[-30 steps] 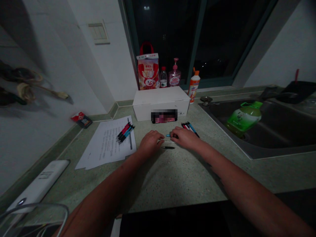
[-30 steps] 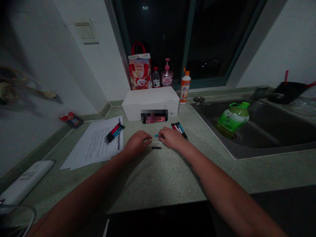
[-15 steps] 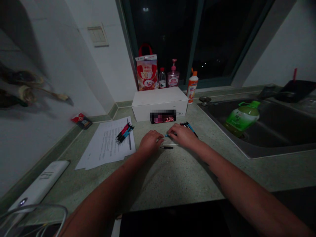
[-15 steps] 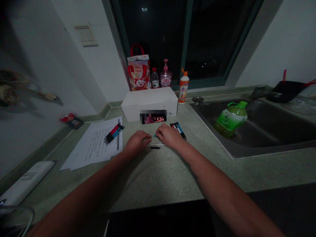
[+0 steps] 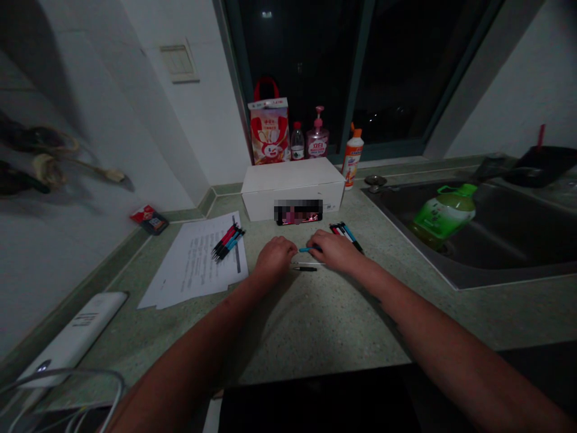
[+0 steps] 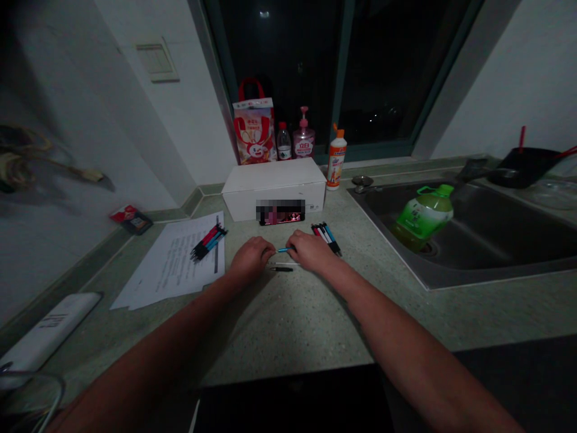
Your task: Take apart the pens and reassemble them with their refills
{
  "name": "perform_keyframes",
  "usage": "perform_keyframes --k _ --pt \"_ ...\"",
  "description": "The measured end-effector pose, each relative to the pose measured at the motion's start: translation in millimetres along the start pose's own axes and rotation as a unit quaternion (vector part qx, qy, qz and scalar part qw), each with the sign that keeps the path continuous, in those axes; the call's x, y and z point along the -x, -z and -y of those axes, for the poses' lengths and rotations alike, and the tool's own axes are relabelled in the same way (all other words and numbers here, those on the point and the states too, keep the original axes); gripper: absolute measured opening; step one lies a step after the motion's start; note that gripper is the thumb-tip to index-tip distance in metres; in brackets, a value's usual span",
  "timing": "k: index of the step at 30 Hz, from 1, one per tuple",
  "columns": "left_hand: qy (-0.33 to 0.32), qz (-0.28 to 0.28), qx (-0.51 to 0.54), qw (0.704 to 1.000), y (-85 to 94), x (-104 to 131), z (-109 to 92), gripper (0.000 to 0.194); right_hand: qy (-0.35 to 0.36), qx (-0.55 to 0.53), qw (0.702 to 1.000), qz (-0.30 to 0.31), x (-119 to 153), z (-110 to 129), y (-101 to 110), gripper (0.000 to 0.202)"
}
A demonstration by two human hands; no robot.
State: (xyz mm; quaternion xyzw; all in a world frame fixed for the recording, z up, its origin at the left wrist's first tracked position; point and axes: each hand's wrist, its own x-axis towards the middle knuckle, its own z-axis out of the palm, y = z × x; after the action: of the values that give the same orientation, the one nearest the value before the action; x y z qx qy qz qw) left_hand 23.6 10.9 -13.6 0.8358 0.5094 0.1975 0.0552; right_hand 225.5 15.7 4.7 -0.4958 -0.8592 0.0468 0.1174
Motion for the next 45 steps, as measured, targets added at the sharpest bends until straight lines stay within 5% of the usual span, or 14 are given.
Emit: perform_keyframes --k 7,15,20,25,30,34,38,45 --pt "0.048 -0.020 0.107 0.993 2.5 2 1 0.011 0.008 -0.051 0.998 -0.018 0 3 -2 0.014" --pt "0.121 -0.074 0.299 0.944 1.5 2 5 0.017 0.018 -0.121 0.991 -0.058 -1 6 -7 0.016" --pt "0.015 -0.047 0.177 0.983 3.1 8 11 0.019 -0.022 -0.187 0.975 -0.118 -3 0 -7 0.031" --pt "-0.084 0.023 0.051 0.995 4.5 11 9 0.005 -0.055 -0.181 0.971 -0.147 -3 -5 -4 0.023" --pt "-0.035 0.019 0.013 0.999 5.7 8 7 0.010 -0.034 -0.129 0.982 -0.134 -3 -11 -5 0.020" --pt "0.034 -0.041 0.037 0.998 14.8 8 12 0.014 -0.039 -0.087 0.988 -0.124 -2 -15 -4 0.029" --pt "0.019 -0.095 0.019 0.995 22.4 9 18 0.021 -0.031 -0.071 0.990 -0.118 1 -15 0 0.036" --pt "-0.008 -0.095 -0.005 0.995 19.5 9 19 0.026 -0.018 -0.049 0.994 -0.101 2 -10 1 0.038"
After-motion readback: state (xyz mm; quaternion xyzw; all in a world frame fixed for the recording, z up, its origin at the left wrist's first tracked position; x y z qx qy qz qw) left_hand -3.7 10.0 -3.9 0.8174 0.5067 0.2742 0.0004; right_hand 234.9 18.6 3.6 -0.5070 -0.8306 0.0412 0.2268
